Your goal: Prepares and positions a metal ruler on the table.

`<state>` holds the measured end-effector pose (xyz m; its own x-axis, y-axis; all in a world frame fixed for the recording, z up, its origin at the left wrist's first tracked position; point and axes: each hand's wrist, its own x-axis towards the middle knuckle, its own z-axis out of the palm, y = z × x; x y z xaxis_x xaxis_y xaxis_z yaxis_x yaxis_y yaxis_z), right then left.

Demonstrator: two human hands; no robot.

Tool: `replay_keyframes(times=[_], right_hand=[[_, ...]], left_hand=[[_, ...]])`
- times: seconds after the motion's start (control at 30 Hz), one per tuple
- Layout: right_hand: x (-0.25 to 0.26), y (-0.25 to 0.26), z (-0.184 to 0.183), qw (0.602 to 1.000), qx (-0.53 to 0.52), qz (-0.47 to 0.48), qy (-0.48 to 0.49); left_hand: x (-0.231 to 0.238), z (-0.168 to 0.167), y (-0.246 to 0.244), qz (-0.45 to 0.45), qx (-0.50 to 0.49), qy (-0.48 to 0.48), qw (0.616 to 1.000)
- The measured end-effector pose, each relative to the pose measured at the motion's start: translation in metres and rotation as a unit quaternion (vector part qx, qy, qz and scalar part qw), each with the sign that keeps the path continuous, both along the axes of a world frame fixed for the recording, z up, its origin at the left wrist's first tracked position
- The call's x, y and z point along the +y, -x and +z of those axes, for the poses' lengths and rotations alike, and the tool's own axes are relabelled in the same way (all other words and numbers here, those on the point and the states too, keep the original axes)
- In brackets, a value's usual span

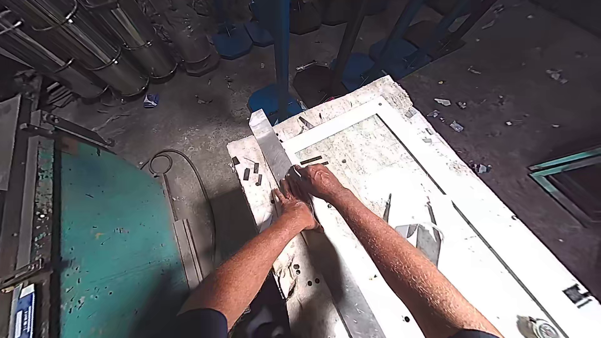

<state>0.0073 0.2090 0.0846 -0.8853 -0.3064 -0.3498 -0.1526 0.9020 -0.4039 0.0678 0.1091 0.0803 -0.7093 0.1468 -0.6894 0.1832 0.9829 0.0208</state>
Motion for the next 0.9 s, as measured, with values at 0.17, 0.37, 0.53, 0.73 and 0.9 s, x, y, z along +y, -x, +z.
replay_keyframes(times=[0.17, 0.37, 0.53, 0.73, 0.9], right_hand=[[0.012, -0.041, 0.0, 1.0, -0.013, -0.018, 0.017], [0.024, -0.087, 0.0, 0.999, -0.025, -0.024, 0.012], [0.042, -0.131, -0.006, 0.999, -0.012, -0.026, 0.036], [0.062, -0.191, -0.014, 0.998, 0.028, -0.032, 0.047], [0.083, -0.25, -0.015, 0.997, 0.048, -0.035, 0.054]], left_hand=[[-0.004, -0.003, 0.0, 0.011, 0.014, -0.026, 1.0], [-0.002, -0.003, 0.0, 0.022, 0.012, -0.024, 0.999], [0.005, 0.003, 0.001, 0.022, 0.011, -0.008, 1.0], [0.004, -0.004, -0.001, 0.009, 0.03, 0.019, 0.999], [0.005, -0.006, -0.002, 0.005, 0.046, 0.023, 0.999]])
